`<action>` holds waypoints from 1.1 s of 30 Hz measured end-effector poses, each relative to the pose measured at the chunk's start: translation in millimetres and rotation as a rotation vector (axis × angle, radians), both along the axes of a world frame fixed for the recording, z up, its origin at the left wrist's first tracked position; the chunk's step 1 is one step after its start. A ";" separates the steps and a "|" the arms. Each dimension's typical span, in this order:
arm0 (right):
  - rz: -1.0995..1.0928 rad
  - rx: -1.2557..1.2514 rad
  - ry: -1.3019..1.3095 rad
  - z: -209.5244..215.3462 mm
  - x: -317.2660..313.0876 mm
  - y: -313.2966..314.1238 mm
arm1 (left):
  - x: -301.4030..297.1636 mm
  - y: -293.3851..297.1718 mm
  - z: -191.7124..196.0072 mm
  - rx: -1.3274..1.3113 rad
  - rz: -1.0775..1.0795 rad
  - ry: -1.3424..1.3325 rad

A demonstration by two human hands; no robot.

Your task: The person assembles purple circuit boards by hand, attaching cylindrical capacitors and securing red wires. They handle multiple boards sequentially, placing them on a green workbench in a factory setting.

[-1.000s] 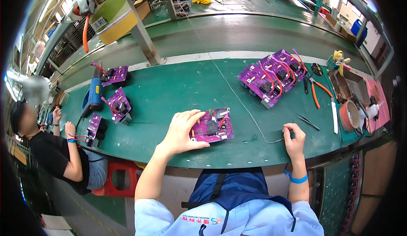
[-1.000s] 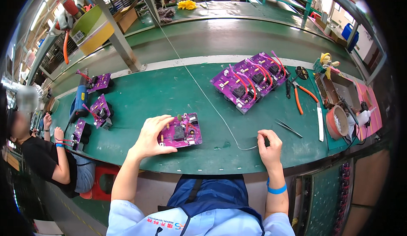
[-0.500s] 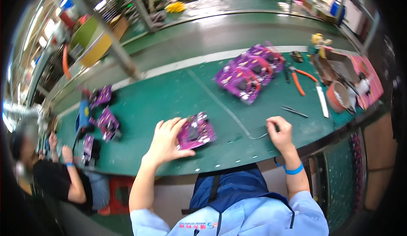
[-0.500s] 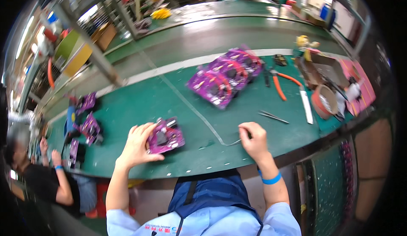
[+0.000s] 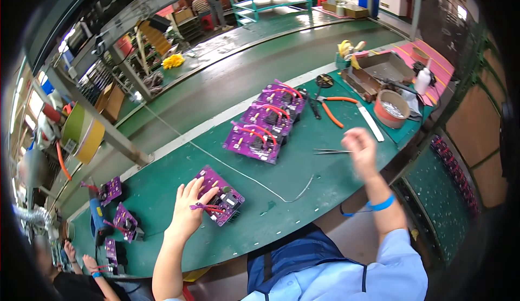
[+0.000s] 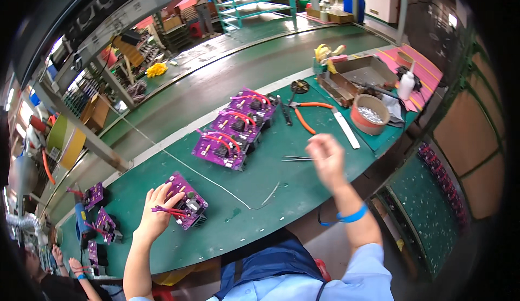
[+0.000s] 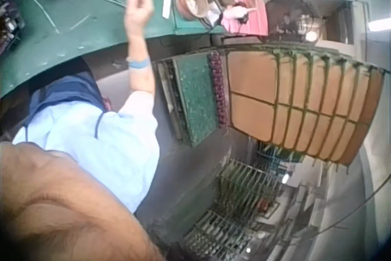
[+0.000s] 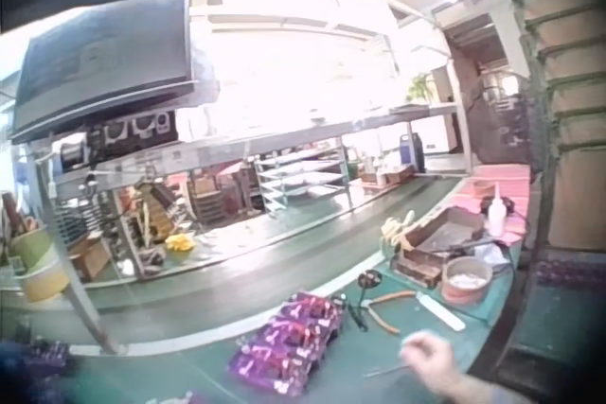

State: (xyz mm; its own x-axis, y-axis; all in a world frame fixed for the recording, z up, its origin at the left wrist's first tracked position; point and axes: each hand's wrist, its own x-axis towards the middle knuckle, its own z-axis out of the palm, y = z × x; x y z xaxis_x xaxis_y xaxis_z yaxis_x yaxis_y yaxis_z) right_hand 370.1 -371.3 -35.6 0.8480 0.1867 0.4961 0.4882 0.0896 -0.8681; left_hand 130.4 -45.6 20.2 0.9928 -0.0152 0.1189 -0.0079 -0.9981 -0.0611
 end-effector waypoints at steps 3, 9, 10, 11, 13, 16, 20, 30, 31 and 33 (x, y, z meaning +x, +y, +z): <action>-0.043 0.138 0.077 11.1 89.1 -59.9 | -13.5 -1.8 -8.7 -0.211 0.089 -0.060; -0.027 0.810 0.680 -12.8 251.2 -200.8 | -23.8 -19.8 -1.7 -0.735 0.059 -0.105; -0.100 0.875 0.692 -11.8 258.3 -199.3 | -22.6 -22.9 -3.1 -0.758 0.049 -0.146; -0.208 0.928 0.686 -12.3 266.2 -195.5 | -19.9 -27.0 -4.3 -0.780 0.036 -0.187; -0.127 0.935 0.696 -18.9 275.7 -199.3 | -9.4 -37.2 -6.6 -0.779 0.032 -0.310; -0.138 1.026 0.766 -26.8 293.3 -201.4 | 0.6 -42.5 -31.4 -0.915 0.109 -0.479; -0.152 0.994 0.685 -33.8 303.1 -204.1 | 4.5 -44.5 -42.2 -0.918 0.132 -0.578; -0.356 0.627 0.532 -17.7 288.6 -180.3 | 7.5 -47.9 -63.7 -1.012 0.074 -0.824; -0.388 0.610 0.477 -14.5 285.2 -177.9 | 7.5 -48.3 -65.5 -1.020 0.079 -0.845; -0.478 0.648 0.392 -7.3 276.5 -184.0 | 8.6 -48.8 -69.3 -1.038 0.072 -0.880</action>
State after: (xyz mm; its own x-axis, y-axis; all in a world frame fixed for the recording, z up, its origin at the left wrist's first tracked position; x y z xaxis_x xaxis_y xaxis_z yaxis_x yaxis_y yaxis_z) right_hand 646.7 -555.4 -42.8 0.8941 -0.4460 0.0401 0.2782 0.4830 -0.8303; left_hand 138.9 -94.4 -49.1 0.5783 0.5160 0.6319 -0.3027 -0.5835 0.7536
